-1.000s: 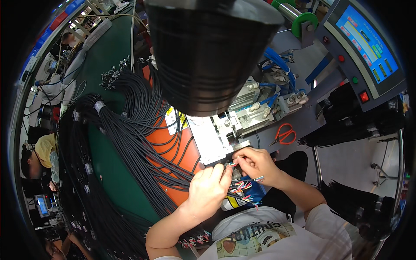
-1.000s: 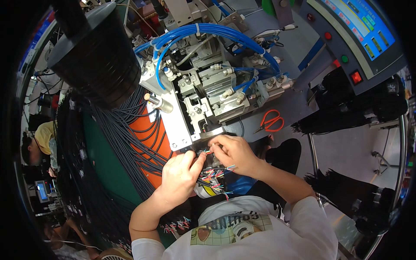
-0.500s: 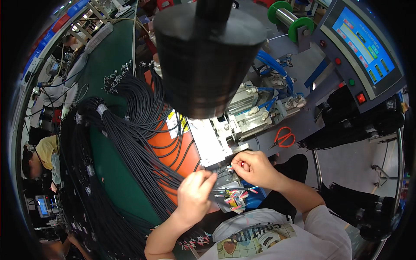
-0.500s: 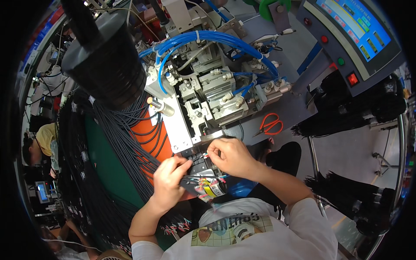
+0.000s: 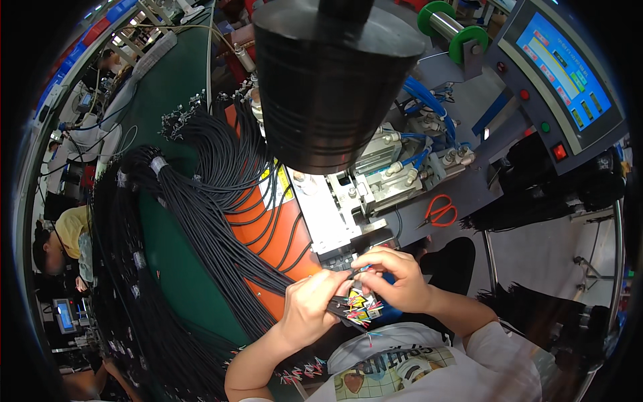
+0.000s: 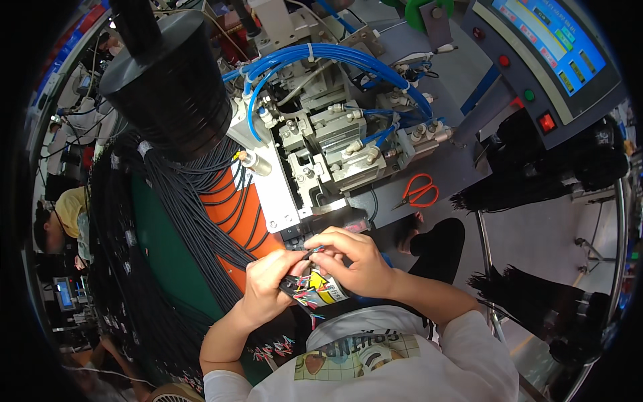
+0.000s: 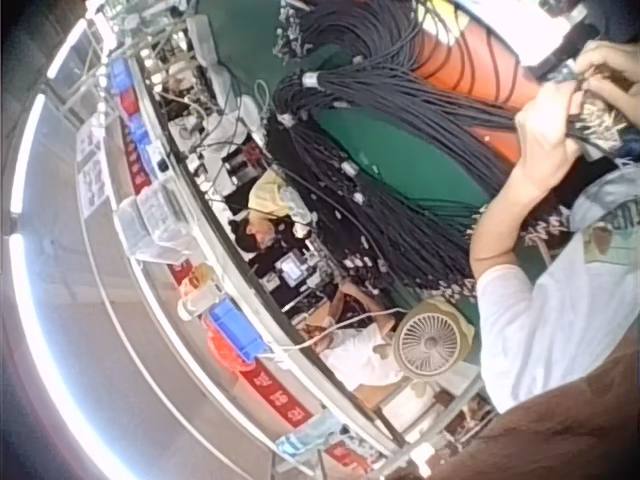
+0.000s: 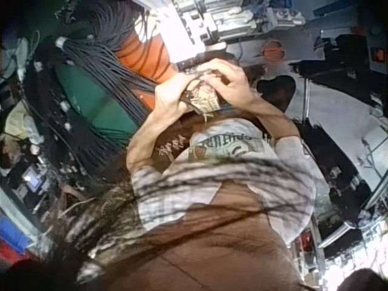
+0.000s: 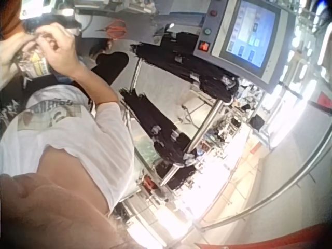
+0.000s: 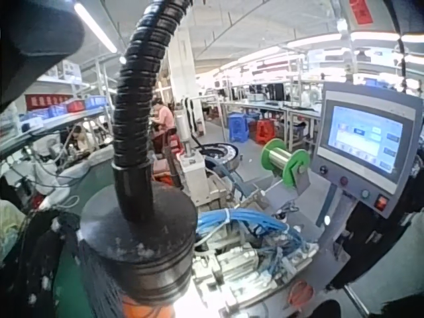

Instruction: The person takes a bundle of cables from a rack, places it on the workbench, and inserts the wire ends into a processing machine one by one by hand.

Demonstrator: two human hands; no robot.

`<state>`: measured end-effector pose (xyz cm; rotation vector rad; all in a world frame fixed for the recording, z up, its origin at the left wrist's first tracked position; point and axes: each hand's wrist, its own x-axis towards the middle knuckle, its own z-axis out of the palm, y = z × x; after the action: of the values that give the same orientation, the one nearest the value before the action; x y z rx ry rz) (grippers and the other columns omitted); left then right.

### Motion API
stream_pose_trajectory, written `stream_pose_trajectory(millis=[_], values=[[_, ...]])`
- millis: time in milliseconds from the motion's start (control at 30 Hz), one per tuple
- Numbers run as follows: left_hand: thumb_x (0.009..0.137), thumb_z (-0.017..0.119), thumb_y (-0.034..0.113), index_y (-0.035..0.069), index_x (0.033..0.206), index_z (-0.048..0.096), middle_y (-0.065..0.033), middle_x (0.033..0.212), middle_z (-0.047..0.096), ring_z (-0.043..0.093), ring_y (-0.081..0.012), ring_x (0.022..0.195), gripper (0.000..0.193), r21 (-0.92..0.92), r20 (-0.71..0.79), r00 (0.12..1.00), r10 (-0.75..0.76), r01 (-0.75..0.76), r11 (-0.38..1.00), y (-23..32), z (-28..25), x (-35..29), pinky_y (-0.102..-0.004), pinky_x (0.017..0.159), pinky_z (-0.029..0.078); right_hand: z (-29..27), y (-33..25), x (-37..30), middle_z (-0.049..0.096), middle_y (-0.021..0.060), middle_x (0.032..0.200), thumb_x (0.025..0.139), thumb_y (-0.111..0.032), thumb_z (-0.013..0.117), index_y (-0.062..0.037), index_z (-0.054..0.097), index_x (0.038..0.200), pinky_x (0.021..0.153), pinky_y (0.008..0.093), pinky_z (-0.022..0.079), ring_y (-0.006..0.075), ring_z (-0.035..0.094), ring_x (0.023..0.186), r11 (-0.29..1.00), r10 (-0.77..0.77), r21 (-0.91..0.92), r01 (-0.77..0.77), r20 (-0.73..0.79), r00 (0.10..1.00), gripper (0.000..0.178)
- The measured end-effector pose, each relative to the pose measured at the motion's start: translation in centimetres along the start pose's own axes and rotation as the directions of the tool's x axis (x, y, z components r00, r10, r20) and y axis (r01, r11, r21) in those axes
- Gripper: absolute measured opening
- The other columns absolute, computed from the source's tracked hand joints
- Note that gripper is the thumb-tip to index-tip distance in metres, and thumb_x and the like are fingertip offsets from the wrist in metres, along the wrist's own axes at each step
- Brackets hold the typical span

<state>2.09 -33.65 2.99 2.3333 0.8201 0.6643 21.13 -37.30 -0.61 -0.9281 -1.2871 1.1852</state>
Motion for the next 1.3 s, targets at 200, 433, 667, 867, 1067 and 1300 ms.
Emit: stream_pose_trajectory(millis=[200,433,667,867,1067,1300], values=[[0.067,0.067,0.005,-0.004,0.106,0.064,-0.0094,0.082,0.064,0.059,-0.0215,0.061,0.041,0.205,-0.100,0.982,0.160,-0.137,0.969,-0.3,0.8,-0.5,-0.0322,0.053,0.043,-1.6,-0.8,0.9,0.059,0.0013,0.079,0.092,-0.003,0.058,0.0002,0.058,0.106,0.053,0.0178,0.042,0.0053,0.057,0.061,0.794,0.450,0.365,-0.486,0.184,0.874,0.014],[0.078,0.067,0.008,-0.003,0.098,0.064,-0.0090,0.080,0.063,0.056,-0.0194,0.056,0.024,0.336,-0.058,0.988,0.146,-0.119,0.934,0.2,1.3,-0.2,-0.0303,0.051,0.040,-0.4,-0.8,0.7,0.056,-0.0044,0.076,0.085,0.004,0.061,0.0002,0.054,0.108,0.054,0.0143,0.037,-0.0023,0.048,0.060,0.965,0.258,0.035,-0.260,0.042,0.965,0.025],[0.076,0.069,0.006,0.002,0.080,0.059,-0.0109,0.065,0.058,0.061,-0.0286,0.055,0.012,-0.028,-0.119,0.989,-0.092,0.090,0.996,0.2,0.9,0.3,-0.0359,0.050,0.046,1.8,0.4,-0.5,0.056,0.0170,0.112,0.085,-0.001,0.061,0.0018,0.057,0.120,0.081,0.0338,0.050,0.0208,0.062,0.089,0.693,-0.399,-0.614,0.378,0.110,0.910,0.035],[0.061,0.068,0.003,0.003,0.089,0.057,-0.0072,0.067,0.051,0.056,-0.0257,0.054,0.030,0.191,-0.058,0.997,0.045,-0.033,0.981,0.1,1.1,0.0,-0.0347,0.051,0.045,-0.7,0.6,0.0,0.064,0.0066,0.093,0.094,-0.004,0.057,0.0051,0.061,0.114,0.076,0.0239,0.051,0.0099,0.062,0.084,0.838,0.312,0.431,-0.334,0.122,0.942,0.022],[0.065,0.068,0.002,0.003,0.085,0.057,-0.0088,0.068,0.054,0.057,-0.0282,0.054,0.023,0.070,-0.070,0.998,-0.004,0.009,0.998,-0.3,1.4,0.1,-0.0354,0.051,0.045,-1.3,0.4,0.2,0.067,0.0069,0.091,0.093,-0.005,0.060,0.0049,0.062,0.116,0.064,0.0180,0.048,0.0076,0.063,0.076,0.844,0.322,0.394,-0.364,0.171,0.931,0.024],[0.069,0.065,0.000,0.004,0.082,0.057,-0.0092,0.067,0.055,0.058,-0.0289,0.054,0.016,0.019,-0.062,0.998,-0.004,0.005,1.000,-0.3,1.4,0.5,-0.0363,0.050,0.046,-1.8,0.8,0.7,0.066,0.0101,0.090,0.091,-0.002,0.060,0.0065,0.065,0.108,0.054,0.0185,0.045,0.0107,0.063,0.067,0.788,0.428,0.395,-0.472,0.200,0.881,0.020]])
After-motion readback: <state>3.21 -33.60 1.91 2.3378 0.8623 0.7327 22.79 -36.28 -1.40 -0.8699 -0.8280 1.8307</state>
